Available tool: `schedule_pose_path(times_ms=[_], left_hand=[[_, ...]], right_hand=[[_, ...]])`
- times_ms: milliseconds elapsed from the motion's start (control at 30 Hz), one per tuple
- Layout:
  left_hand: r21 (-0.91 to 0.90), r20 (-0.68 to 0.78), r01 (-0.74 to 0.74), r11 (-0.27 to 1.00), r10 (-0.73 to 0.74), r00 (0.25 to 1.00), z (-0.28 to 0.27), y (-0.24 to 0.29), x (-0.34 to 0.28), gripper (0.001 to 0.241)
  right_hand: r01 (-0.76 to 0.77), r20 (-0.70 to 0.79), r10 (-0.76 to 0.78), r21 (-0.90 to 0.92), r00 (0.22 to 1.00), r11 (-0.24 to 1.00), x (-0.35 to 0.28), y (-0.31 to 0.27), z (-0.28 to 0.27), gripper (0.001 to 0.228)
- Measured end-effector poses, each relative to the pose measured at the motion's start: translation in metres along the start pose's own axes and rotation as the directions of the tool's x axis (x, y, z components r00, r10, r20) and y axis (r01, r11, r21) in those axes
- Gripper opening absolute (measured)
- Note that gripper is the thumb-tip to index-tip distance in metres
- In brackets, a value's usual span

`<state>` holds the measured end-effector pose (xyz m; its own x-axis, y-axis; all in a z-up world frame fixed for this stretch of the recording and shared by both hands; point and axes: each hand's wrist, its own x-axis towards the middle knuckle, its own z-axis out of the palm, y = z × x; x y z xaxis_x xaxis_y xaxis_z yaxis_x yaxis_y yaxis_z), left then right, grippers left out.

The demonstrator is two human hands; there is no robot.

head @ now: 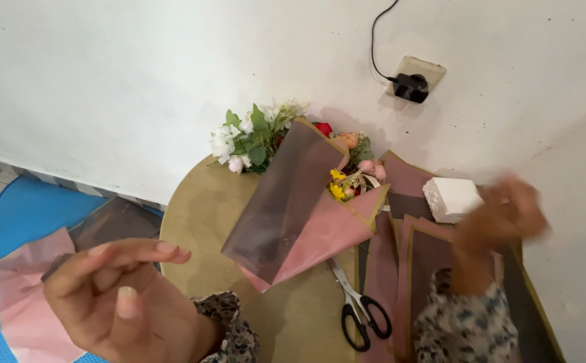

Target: Wrapping the outer layer of a flower bouquet with decorative paper and securing it with tape.

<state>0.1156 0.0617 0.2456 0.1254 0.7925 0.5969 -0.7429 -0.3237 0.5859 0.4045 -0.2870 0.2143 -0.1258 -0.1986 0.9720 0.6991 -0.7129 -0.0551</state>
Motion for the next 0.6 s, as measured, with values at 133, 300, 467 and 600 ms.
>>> schedule_pose_path(times_ms=[133, 300, 467, 600], left_hand=[[-0.028, 0.07, -0.026, 0.999, 0.028, 0.997, -0.006, 0.0, -0.002, 0.038], [0.065, 0.087, 0.003, 0.998, -0.009, 0.996, -0.003, 0.012, -0.003, 0.041], [0.201, 0.2, -0.109, 0.974, 0.068, 0.978, -0.016, 0.006, -0.005, 0.038], [0.221, 0.256, -0.103, 0.97, 0.044, 0.966, -0.013, 0.002, -0.01, 0.041]], right_hand=[[-0.286, 0.482, 0.24, 0.024, 0.843, 0.958, -0.02, 0.007, 0.05, 0.044], [-0.53, 0.85, 0.526, -0.437, 0.022, 0.727, -0.059, 0.057, 0.073, 0.054], [-0.616, 0.708, 0.68, -0.452, 0.193, 0.646, -0.033, 0.019, 0.068, 0.042], [-0.699, 0.727, 0.669, -0.399, 0.155, 0.594, -0.029, 0.001, 0.06, 0.094]])
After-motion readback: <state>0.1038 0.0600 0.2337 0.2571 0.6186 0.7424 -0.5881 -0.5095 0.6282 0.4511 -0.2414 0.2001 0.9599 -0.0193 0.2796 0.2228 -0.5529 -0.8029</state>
